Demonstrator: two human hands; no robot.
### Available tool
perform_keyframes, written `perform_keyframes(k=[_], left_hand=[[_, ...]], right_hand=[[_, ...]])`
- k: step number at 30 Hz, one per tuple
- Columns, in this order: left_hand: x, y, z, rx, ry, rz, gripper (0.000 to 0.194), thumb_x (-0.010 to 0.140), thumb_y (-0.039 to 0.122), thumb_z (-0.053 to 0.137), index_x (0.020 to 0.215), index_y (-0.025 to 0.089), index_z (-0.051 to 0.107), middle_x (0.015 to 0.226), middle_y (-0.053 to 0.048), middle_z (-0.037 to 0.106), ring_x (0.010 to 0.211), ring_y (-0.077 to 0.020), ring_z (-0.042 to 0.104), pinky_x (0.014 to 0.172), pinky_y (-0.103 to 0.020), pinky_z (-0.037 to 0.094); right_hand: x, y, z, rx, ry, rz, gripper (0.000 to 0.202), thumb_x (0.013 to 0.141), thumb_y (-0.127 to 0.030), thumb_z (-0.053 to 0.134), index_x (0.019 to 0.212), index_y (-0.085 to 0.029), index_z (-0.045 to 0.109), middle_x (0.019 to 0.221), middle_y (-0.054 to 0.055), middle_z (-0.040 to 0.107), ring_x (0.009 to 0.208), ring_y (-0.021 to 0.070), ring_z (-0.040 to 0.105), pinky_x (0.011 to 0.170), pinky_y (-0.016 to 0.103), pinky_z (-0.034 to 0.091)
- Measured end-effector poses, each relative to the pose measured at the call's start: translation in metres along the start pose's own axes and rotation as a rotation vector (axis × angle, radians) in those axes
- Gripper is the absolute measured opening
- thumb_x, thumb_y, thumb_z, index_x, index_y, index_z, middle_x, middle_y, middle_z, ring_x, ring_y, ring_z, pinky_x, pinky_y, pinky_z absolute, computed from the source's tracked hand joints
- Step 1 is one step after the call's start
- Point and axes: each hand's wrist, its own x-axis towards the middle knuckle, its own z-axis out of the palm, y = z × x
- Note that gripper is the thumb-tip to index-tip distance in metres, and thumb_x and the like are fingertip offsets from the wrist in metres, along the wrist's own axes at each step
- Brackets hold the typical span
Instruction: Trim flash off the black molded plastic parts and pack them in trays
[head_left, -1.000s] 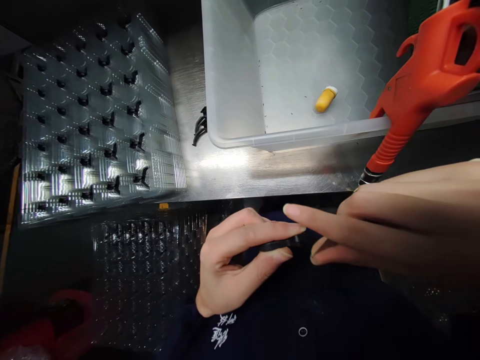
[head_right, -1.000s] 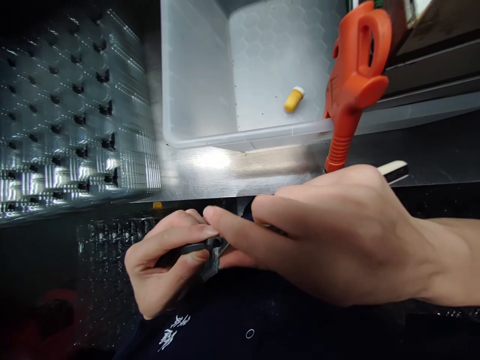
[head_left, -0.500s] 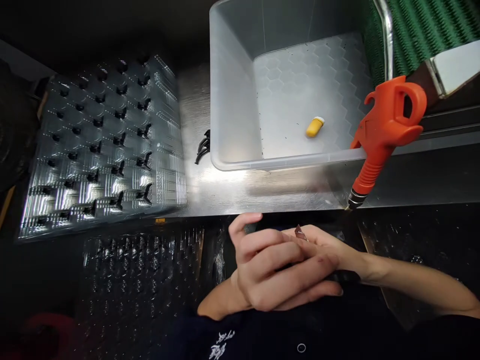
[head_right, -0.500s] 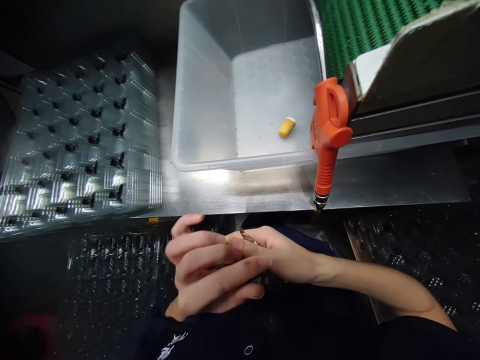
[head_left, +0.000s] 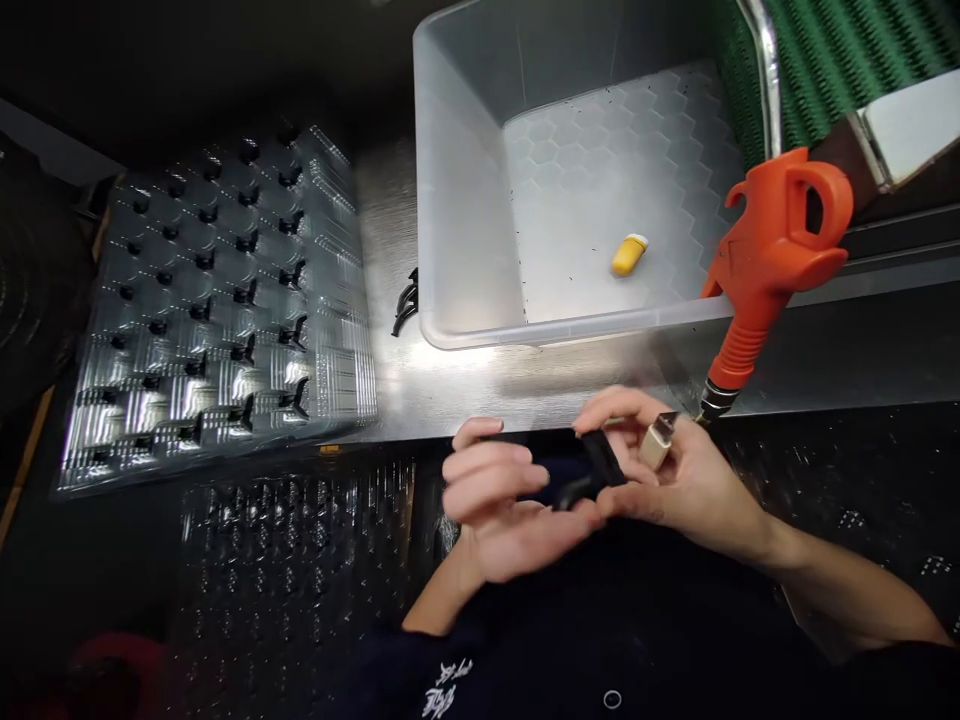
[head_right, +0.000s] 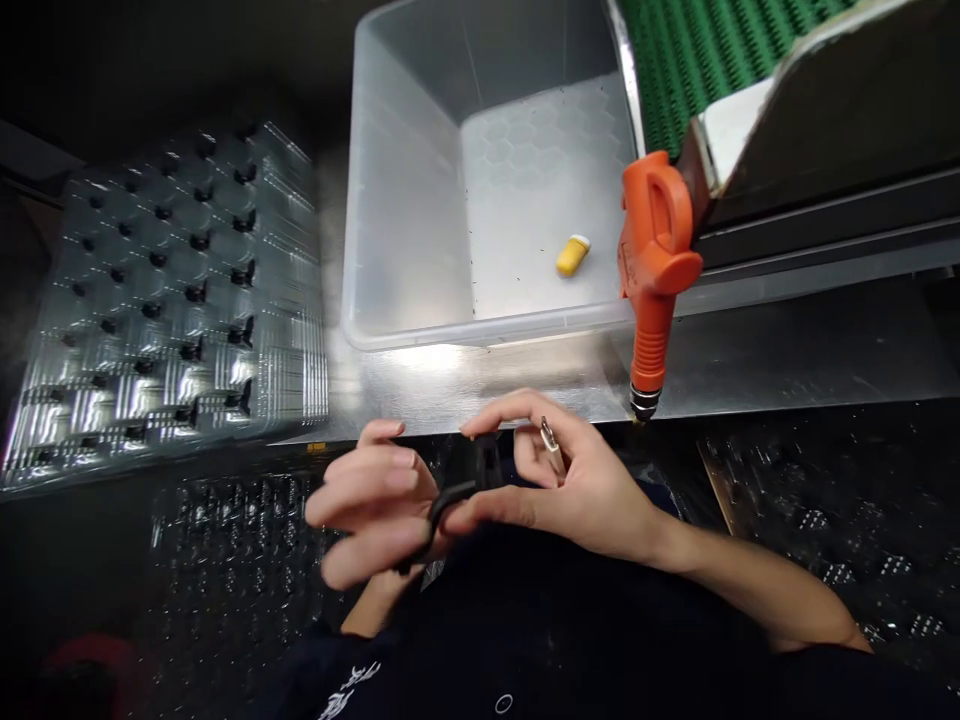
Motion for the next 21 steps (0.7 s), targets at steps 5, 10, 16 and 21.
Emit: perform_keyframes(k=[5,10,16,21], left_hand=[[0.014,0.006,0.004,-0.346,-0.131,-0.228,0.066,0.101,0.043,0.080,0.160,0.032,0.053,0.125,-0.007,0.068,0.109,-0.0197,0.070,0.093,-0.032,0.064],[0.014,0.033,0.003,-0.637,-0.503,-0.380,0.036,0.114,0.040,0.060,0.149,0.032,0.060,0.125,-0.010,0.077,0.119,-0.0282,0.078,0.104,-0.044,0.068],[0.026,0.043,0.002,-0.573,-0.578,-0.370,0.035,0.115,0.023,0.050,0.145,0.029,0.066,0.120,-0.007,0.078,0.123,-0.0299,0.078,0.103,-0.047,0.069],[0.020,0.041,-0.010,-0.476,-0.552,-0.394,0.028,0.111,0.025,0.055,0.129,0.023,0.076,0.101,-0.005,0.077,0.092,-0.0254,0.081,0.082,-0.042,0.072]], right_hand=[[0.003,-0.026,-0.002,-0.502,0.182,-0.388,0.048,0.088,-0.039,0.095,0.130,-0.030,0.075,0.099,-0.001,0.069,0.071,0.0096,0.058,0.056,0.020,0.048],[0.005,-0.038,0.002,-0.757,0.110,-0.511,0.054,0.097,-0.041,0.087,0.144,-0.024,0.067,0.106,0.003,0.076,0.092,0.0153,0.074,0.064,0.022,0.061],[0.005,-0.038,0.006,-0.849,0.140,-0.674,0.045,0.103,-0.037,0.080,0.145,-0.025,0.069,0.113,0.002,0.077,0.096,0.0169,0.075,0.066,0.026,0.064],[0.004,-0.036,0.000,-0.823,0.077,-0.723,0.050,0.106,-0.028,0.076,0.155,-0.033,0.066,0.100,-0.002,0.065,0.080,0.0116,0.063,0.063,0.023,0.063]])
